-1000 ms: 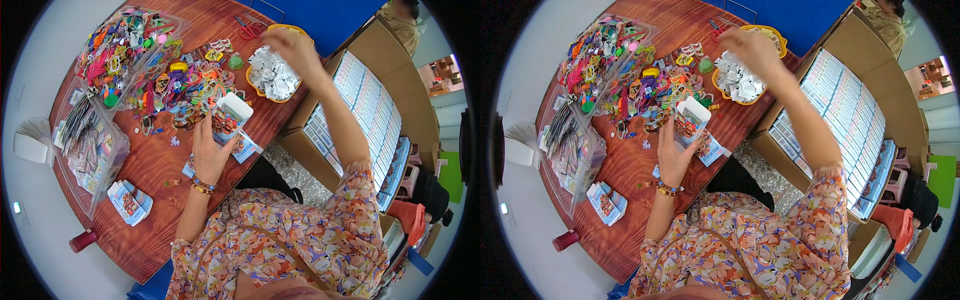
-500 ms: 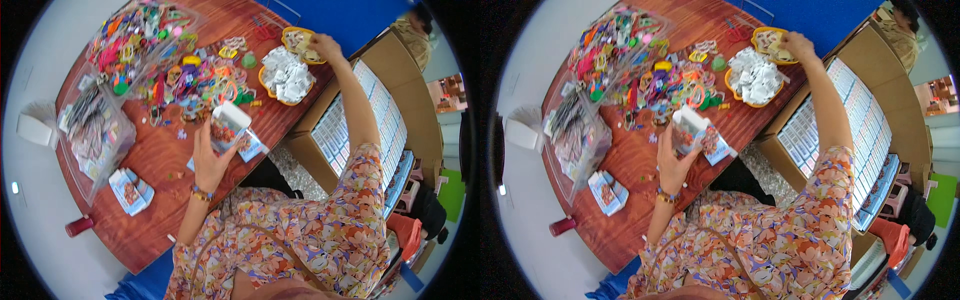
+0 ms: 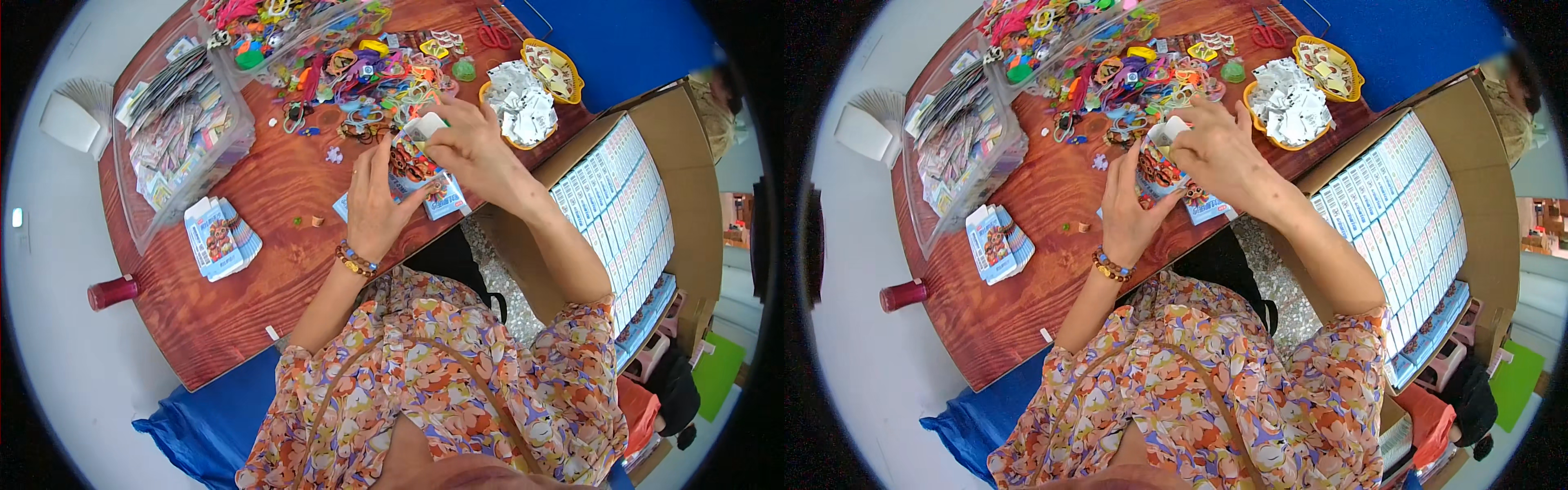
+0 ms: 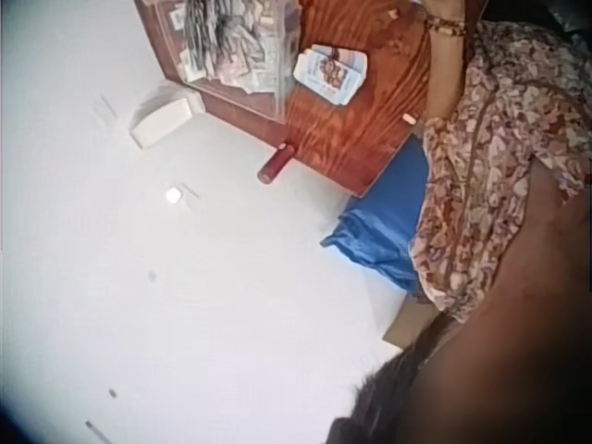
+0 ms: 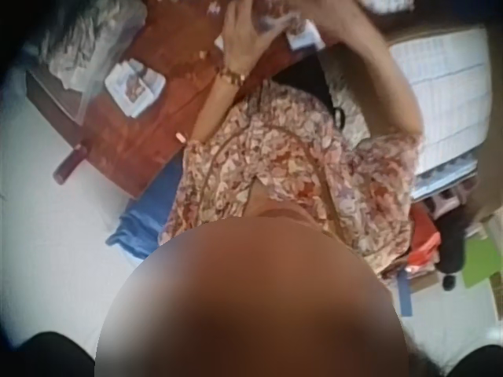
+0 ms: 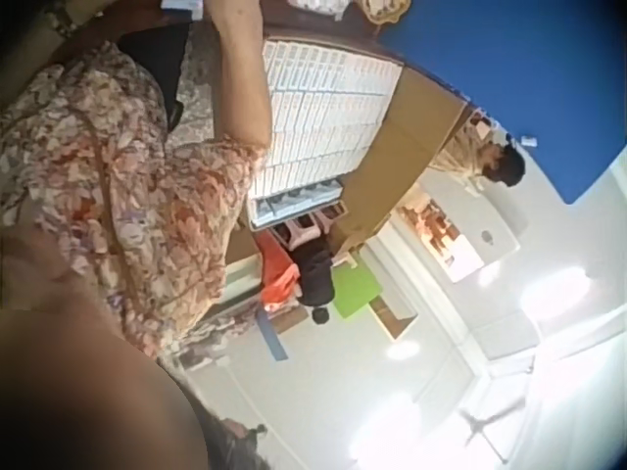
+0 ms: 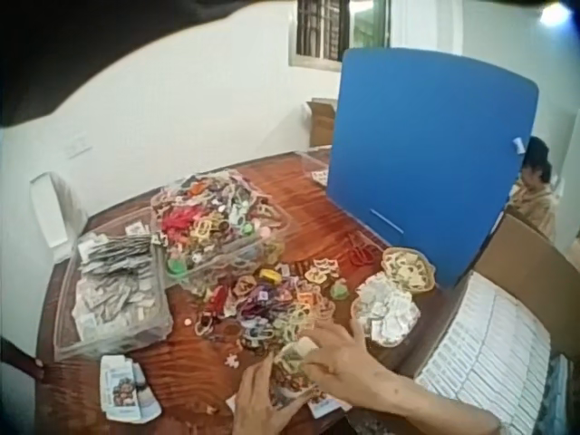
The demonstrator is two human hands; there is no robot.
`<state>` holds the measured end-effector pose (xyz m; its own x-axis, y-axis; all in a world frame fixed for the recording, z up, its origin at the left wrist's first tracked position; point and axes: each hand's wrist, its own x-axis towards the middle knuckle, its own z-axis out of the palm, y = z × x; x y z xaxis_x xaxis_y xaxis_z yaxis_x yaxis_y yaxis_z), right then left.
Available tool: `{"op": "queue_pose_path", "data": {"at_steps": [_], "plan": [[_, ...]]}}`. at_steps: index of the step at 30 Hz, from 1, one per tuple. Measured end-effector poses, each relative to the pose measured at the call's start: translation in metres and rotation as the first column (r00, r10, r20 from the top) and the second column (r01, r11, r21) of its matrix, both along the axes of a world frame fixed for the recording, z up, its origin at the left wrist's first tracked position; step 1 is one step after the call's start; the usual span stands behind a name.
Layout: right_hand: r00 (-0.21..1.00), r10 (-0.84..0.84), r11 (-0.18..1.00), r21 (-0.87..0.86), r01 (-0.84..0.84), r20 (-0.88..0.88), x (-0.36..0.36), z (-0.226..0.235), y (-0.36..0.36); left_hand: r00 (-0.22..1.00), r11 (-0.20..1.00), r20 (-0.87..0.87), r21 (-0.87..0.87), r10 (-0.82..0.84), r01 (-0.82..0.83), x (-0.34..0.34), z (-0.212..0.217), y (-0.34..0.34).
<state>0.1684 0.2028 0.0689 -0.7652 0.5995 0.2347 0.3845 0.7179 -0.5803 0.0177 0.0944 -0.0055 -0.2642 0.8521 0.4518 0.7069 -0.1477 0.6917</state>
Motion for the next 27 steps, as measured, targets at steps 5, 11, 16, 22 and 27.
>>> {"op": "queue_pose_path", "data": {"at_steps": [5,11,16,22,27], "plan": [[0.969,-0.067,0.94,0.311,0.141,-0.236,-0.002,0.007,-0.005,0.991,0.996,0.11,0.021,0.082,-0.085,-0.013,0.001,-0.011],[0.913,-0.137,0.908,0.319,0.271,-0.385,-0.02,-0.038,-0.049,0.986,0.991,0.132,0.065,0.105,-0.114,-0.006,0.002,-0.004],[0.869,-0.238,0.971,-0.121,0.205,-0.434,-0.027,-0.058,-0.054,0.983,0.987,0.092,-0.026,0.161,-0.159,-0.005,-0.001,-0.01],[0.881,-0.222,0.828,-0.558,-0.057,-0.419,0.0,-0.051,-0.032,0.872,0.984,0.457,0.117,-0.173,0.134,-0.027,-0.009,-0.024],[0.93,-0.006,0.843,-0.503,-0.193,-0.368,0.005,-0.042,-0.029,0.622,0.963,0.749,0.079,-0.229,0.259,-0.029,-0.001,-0.032]]}}
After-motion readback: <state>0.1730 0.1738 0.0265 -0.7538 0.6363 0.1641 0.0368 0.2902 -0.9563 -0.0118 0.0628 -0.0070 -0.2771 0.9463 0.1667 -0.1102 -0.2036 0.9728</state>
